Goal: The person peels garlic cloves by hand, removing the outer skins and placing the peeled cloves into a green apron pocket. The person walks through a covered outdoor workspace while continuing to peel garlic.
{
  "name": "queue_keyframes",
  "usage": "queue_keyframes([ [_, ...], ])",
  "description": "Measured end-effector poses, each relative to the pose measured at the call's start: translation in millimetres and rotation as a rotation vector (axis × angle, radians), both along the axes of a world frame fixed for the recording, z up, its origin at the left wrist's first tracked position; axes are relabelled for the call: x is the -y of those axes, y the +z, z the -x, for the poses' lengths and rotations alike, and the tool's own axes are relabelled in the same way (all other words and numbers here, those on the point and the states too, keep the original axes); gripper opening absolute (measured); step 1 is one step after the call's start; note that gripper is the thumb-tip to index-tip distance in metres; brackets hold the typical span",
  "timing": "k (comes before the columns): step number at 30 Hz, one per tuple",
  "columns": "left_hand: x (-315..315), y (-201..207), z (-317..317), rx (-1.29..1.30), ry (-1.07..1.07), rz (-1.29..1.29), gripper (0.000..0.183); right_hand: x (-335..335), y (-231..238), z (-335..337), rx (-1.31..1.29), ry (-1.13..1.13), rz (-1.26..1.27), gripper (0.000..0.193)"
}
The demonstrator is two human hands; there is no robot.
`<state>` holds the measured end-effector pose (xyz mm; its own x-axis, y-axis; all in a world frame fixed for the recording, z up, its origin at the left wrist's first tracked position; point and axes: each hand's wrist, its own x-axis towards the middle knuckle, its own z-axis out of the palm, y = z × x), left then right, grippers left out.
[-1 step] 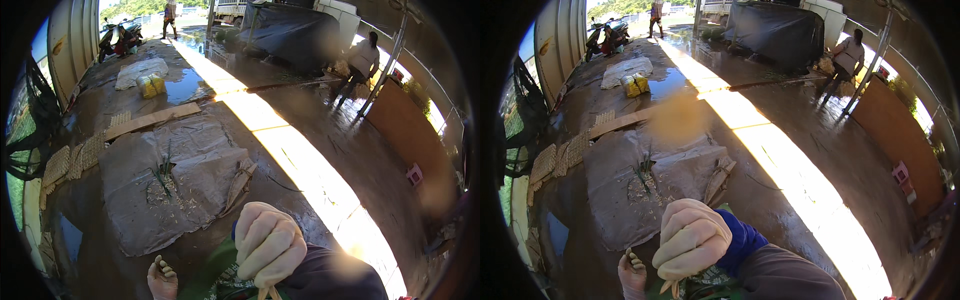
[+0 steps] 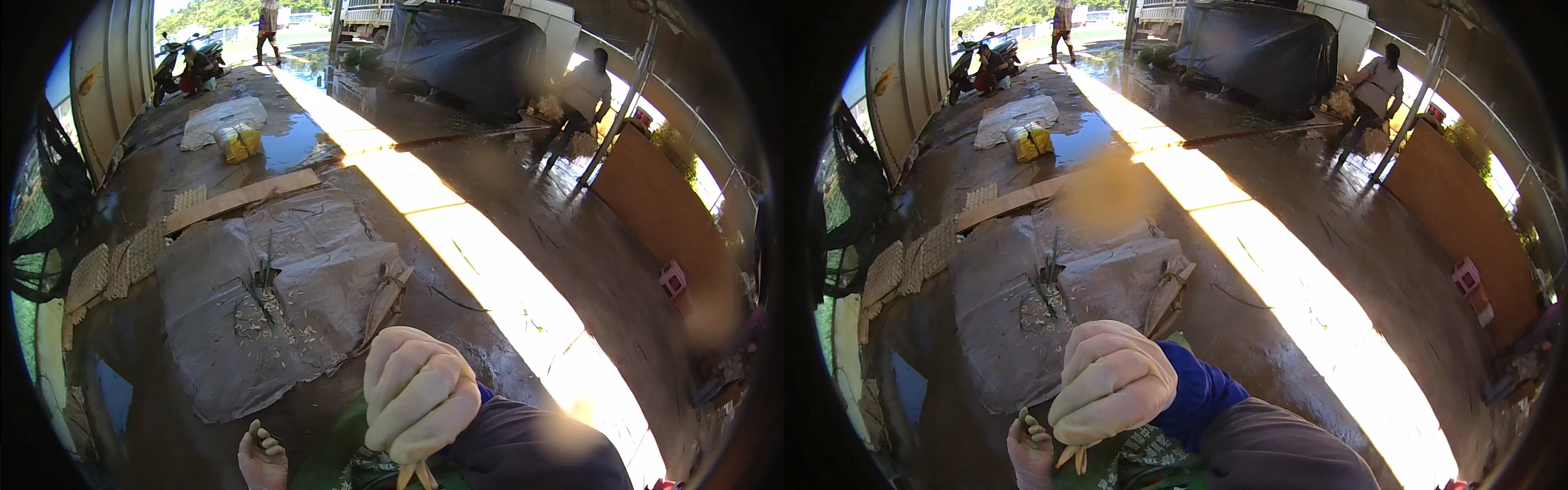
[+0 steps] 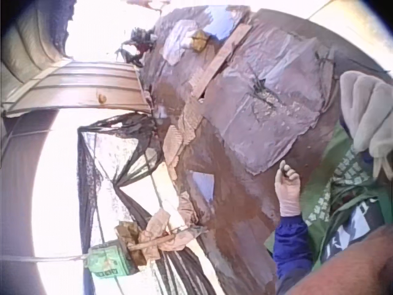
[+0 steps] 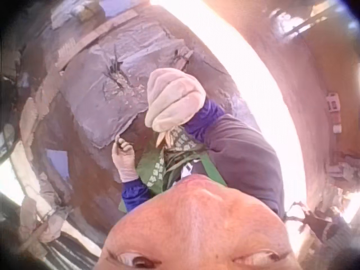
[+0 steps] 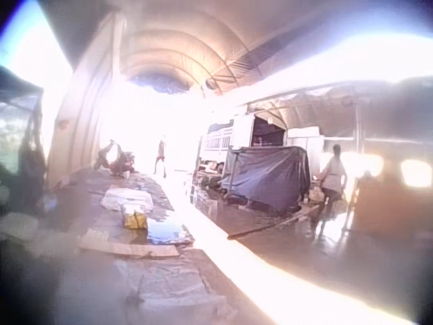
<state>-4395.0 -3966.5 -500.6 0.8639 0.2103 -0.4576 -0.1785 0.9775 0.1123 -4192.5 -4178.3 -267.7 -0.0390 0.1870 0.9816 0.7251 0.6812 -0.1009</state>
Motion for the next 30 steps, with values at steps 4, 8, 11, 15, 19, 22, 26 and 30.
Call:
queue_keyframes([
  [4,-2.6,-1.4,1.6,0.003,-0.022,0.029,0.030,-23.2,-13.5,-5.1,-0.111,-0.108,0.003,0.020],
  [8,1.3,6.0,1.9,0.015,-0.023,0.034,0.029,-58.7,-32.5,-7.6,-0.150,-0.183,0.055,0.019],
  [11,3.7,13.0,-1.7,0.013,-0.025,0.036,0.029,-79.4,-43.2,-5.6,-0.157,-0.179,0.141,0.016],
  [15,4.2,18.5,-6.6,0.006,-0.039,0.038,0.030,-98.7,-57.7,0.8,-0.111,-0.140,0.193,0.015],
  [19,3.5,17.3,-8.1,-0.008,-0.030,0.066,0.029,-110.8,-74.1,3.5,-0.086,-0.144,0.228,0.016],
  [22,1.8,12.1,-7.2,-0.057,-0.007,0.085,0.028,-116.1,-82.7,3.5,-0.092,-0.133,0.250,0.015],
  [26,-2.4,1.8,-6.4,0.227,-0.131,0.115,0.031,-122.7,-86.6,7.5,-0.084,-0.118,0.285,0.016],
  [30,-0.4,-4.6,-4.6,0.020,-0.047,0.097,0.030,-131.5,-90.3,11.2,0.004,-0.228,0.424,0.017],
])
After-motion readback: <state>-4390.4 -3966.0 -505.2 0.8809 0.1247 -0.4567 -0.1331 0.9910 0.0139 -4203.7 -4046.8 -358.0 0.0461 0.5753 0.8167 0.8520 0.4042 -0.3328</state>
